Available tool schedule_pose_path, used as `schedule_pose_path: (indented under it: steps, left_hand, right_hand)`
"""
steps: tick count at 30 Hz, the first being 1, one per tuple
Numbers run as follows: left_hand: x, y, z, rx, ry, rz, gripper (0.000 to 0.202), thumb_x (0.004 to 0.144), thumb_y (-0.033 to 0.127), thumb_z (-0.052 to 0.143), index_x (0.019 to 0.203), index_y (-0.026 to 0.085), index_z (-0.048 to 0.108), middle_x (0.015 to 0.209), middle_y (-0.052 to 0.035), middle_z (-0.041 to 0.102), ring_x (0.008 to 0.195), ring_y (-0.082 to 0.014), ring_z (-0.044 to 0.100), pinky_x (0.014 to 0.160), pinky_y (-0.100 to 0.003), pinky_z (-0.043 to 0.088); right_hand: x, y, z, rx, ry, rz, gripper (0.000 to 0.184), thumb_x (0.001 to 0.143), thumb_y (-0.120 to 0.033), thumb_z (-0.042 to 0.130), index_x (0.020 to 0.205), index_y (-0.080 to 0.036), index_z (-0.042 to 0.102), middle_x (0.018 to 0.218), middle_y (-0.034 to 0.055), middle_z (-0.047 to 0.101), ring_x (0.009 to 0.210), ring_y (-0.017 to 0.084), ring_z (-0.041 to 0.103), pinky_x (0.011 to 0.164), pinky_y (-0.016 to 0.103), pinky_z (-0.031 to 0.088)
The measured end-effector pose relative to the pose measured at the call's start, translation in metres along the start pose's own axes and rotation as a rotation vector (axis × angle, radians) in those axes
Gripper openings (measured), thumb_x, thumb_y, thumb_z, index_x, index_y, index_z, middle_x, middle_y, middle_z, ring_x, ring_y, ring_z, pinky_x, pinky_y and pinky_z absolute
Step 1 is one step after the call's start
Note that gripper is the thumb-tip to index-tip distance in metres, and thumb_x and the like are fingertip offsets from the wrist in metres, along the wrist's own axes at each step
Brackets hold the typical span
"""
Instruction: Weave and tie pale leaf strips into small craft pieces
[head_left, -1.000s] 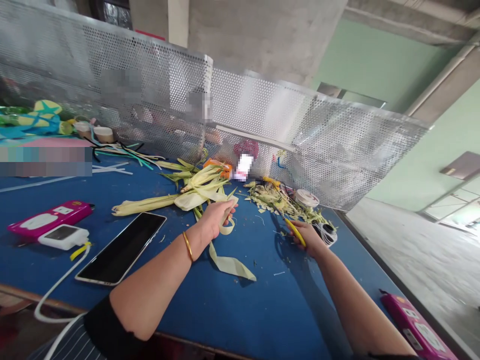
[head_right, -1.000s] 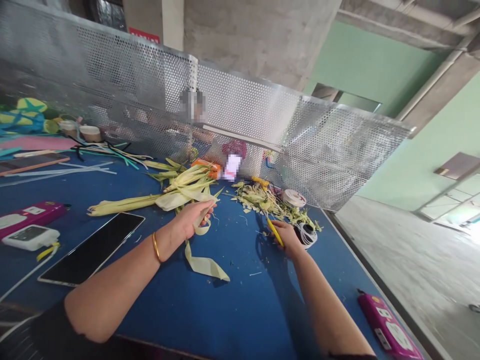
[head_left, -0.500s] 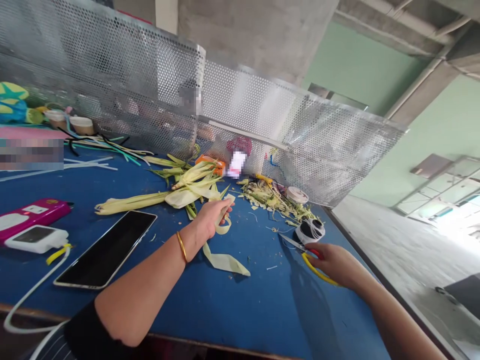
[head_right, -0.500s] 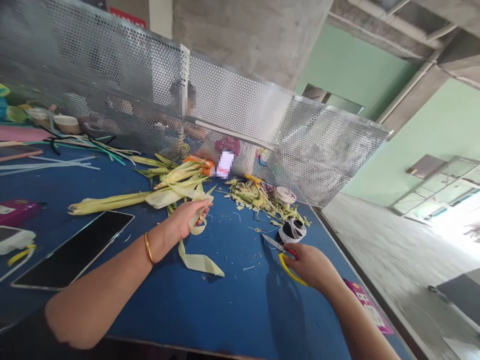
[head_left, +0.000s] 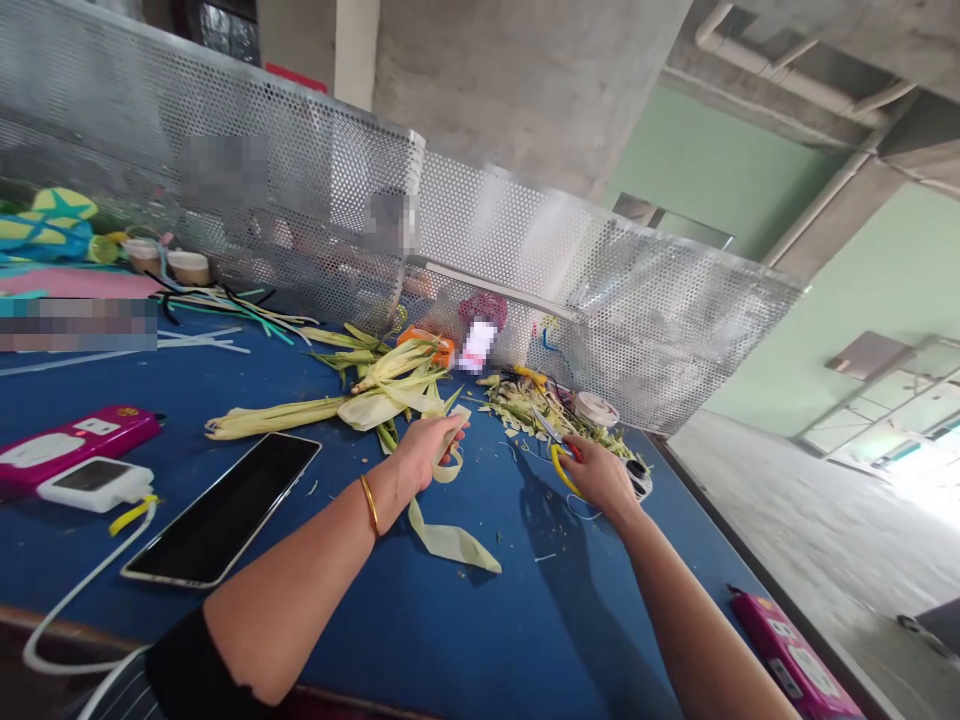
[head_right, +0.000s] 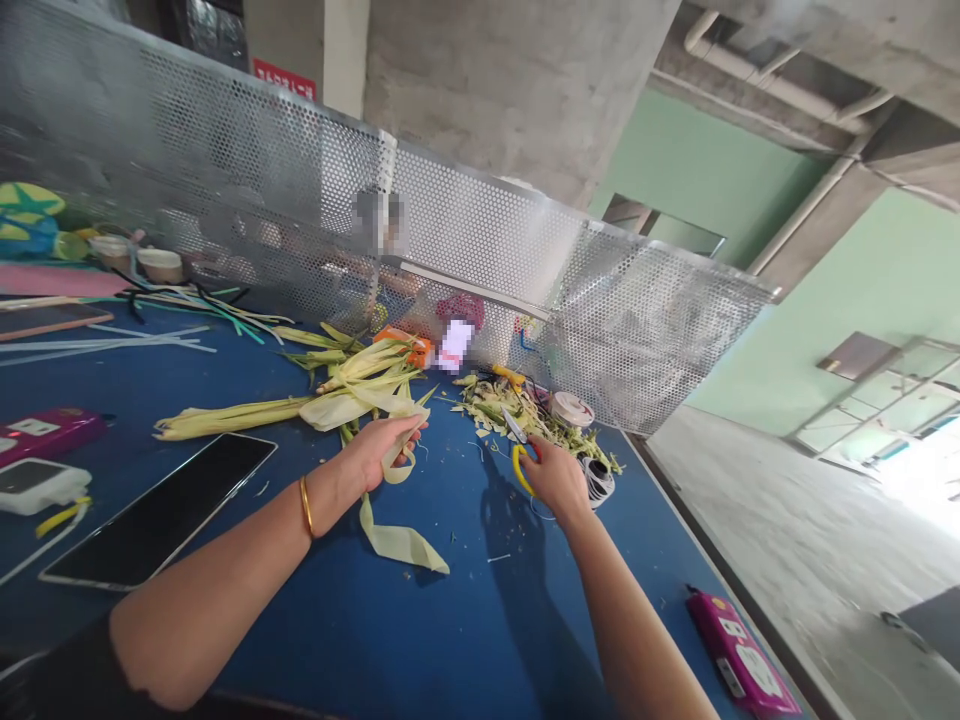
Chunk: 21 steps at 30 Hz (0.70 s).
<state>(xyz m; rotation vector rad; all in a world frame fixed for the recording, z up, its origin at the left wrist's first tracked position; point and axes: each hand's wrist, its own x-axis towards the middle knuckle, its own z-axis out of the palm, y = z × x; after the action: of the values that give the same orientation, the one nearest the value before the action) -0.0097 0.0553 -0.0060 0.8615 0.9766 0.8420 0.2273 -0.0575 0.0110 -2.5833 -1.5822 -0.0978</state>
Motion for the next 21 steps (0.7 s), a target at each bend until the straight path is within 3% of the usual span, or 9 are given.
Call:
schedule_pose_path:
  steps: [7, 12, 14, 18, 21]
  left_hand:
    - [-0.006, -0.002, 0.005, -0.020, -0.034, -0.014, 0.018, 0.074, 0.030, 0.073, 0.073, 0.012, 0.069, 0.065, -0.0013, 0.059, 0.051, -0.0077, 0.046, 0.045, -0.021, 0.031]
    - [-0.007, -0.001, 0.004, -0.013, -0.036, -0.022, 0.018, 0.074, 0.031, 0.073, 0.073, 0.013, 0.068, 0.065, -0.0012, 0.059, 0.051, -0.0079, 0.047, 0.045, -0.021, 0.031]
    - [-0.007, -0.001, 0.004, -0.011, -0.031, -0.018, 0.018, 0.074, 0.031, 0.073, 0.073, 0.013, 0.068, 0.065, -0.0009, 0.059, 0.051, -0.0080, 0.047, 0.045, -0.021, 0.031]
    - [-0.007, -0.002, 0.006, -0.007, -0.036, -0.018, 0.017, 0.077, 0.030, 0.071, 0.072, 0.014, 0.067, 0.063, -0.0003, 0.059, 0.050, -0.0077, 0.045, 0.045, -0.021, 0.030]
    - [-0.008, -0.003, 0.008, -0.005, -0.051, -0.037, 0.017, 0.076, 0.029, 0.072, 0.069, 0.014, 0.067, 0.062, -0.0004, 0.058, 0.050, -0.0077, 0.045, 0.046, -0.022, 0.029]
  right_hand:
    - [0.007, 0.038, -0.008, -0.009, -0.159, -0.068, 0.027, 0.076, -0.036, 0.065, 0.098, -0.027, 0.079, 0.100, 0.0051, 0.077, 0.095, 0.026, 0.070, 0.077, 0.029, 0.048]
    - [0.021, 0.036, -0.001, 0.028, -0.093, 0.016, 0.039, 0.083, -0.035, 0.054, 0.113, -0.020, 0.075, 0.108, 0.0134, 0.075, 0.102, 0.032, 0.068, 0.081, 0.037, 0.050]
    - [0.021, 0.035, 0.000, 0.092, -0.118, -0.016, 0.042, 0.085, -0.037, 0.053, 0.117, -0.020, 0.073, 0.108, 0.0111, 0.075, 0.100, 0.029, 0.069, 0.082, 0.035, 0.050]
    - [0.014, 0.040, 0.001, 0.226, -0.272, -0.124, 0.032, 0.079, -0.039, 0.063, 0.103, -0.025, 0.079, 0.092, 0.0011, 0.078, 0.084, 0.022, 0.072, 0.072, 0.026, 0.052]
    - [0.014, 0.038, 0.012, 0.252, -0.227, -0.086, 0.032, 0.077, -0.037, 0.064, 0.102, -0.024, 0.079, 0.093, 0.0037, 0.078, 0.089, 0.026, 0.071, 0.075, 0.030, 0.051]
